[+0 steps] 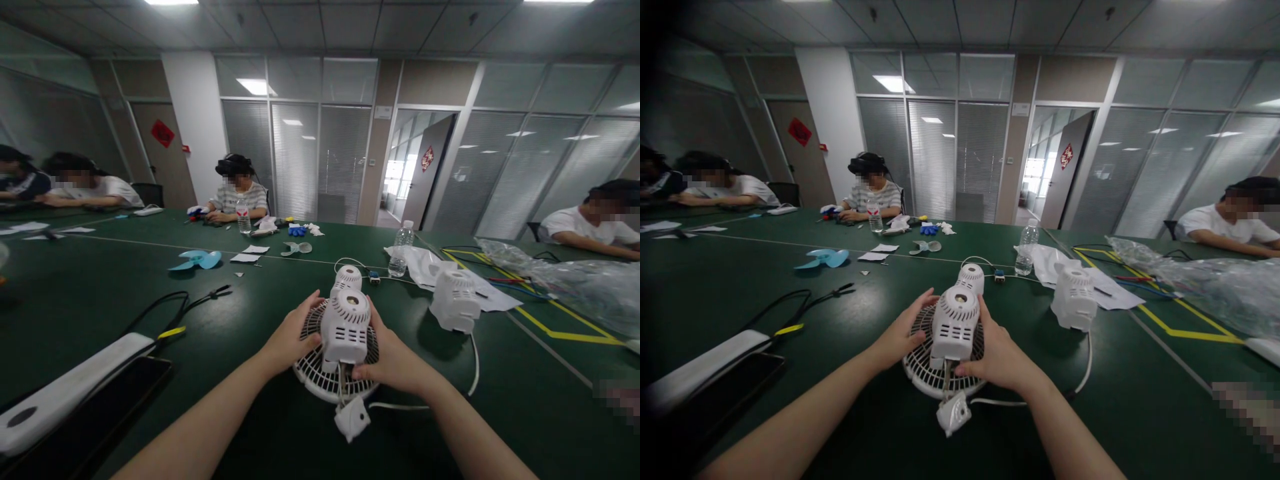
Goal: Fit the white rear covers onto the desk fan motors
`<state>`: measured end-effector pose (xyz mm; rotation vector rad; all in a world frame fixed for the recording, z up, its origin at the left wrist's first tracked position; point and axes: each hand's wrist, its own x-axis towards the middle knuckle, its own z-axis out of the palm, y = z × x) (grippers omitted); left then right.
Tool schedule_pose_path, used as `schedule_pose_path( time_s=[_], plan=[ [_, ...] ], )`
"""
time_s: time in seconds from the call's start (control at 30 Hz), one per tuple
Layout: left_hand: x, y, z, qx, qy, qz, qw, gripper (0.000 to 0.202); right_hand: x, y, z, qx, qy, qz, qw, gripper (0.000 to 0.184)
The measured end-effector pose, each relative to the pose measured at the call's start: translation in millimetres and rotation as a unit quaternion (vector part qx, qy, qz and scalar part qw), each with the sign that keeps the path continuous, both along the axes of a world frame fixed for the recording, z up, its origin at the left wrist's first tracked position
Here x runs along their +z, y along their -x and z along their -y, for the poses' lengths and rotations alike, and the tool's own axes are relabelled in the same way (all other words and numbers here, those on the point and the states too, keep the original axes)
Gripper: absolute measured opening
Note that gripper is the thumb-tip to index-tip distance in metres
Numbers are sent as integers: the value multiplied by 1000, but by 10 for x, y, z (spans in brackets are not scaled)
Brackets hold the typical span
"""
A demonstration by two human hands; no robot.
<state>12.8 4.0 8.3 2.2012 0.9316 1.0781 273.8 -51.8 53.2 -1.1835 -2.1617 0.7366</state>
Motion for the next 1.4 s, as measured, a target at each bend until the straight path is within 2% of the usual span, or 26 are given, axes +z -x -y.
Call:
schedule_pose_path(
  time_s=[0.03,0.13,0.3,0.43,0.63,0.83,1.07,1.2,1.4],
  plan=[
    [-28,16,-50,24,3,43,999,81,-8,-1,-2,-6,1,2,1000,134],
    [-100,86,-206,166,53,133,976,53,-20,1,1,-13,6,9,1000,133],
    [-254,216,-421,255,88,159,950,43,-37,-2,5,-21,20,19,999,118],
    [-361,241,-497,265,111,173,942,46,-39,-12,7,-28,34,19,999,106],
    [-391,219,-506,282,127,168,936,43,-30,-25,-14,-22,43,-4,999,107],
    [-338,207,-490,299,123,121,939,32,-60,-43,-48,-50,49,22,997,114],
    [-268,162,-455,308,121,70,941,38,-139,22,62,-93,42,41,994,125],
    [-236,148,-414,310,129,57,940,39,-157,84,154,-114,26,40,992,118],
    [-160,121,-381,317,135,48,938,36,-84,155,262,-136,17,39,990,107]
  ],
)
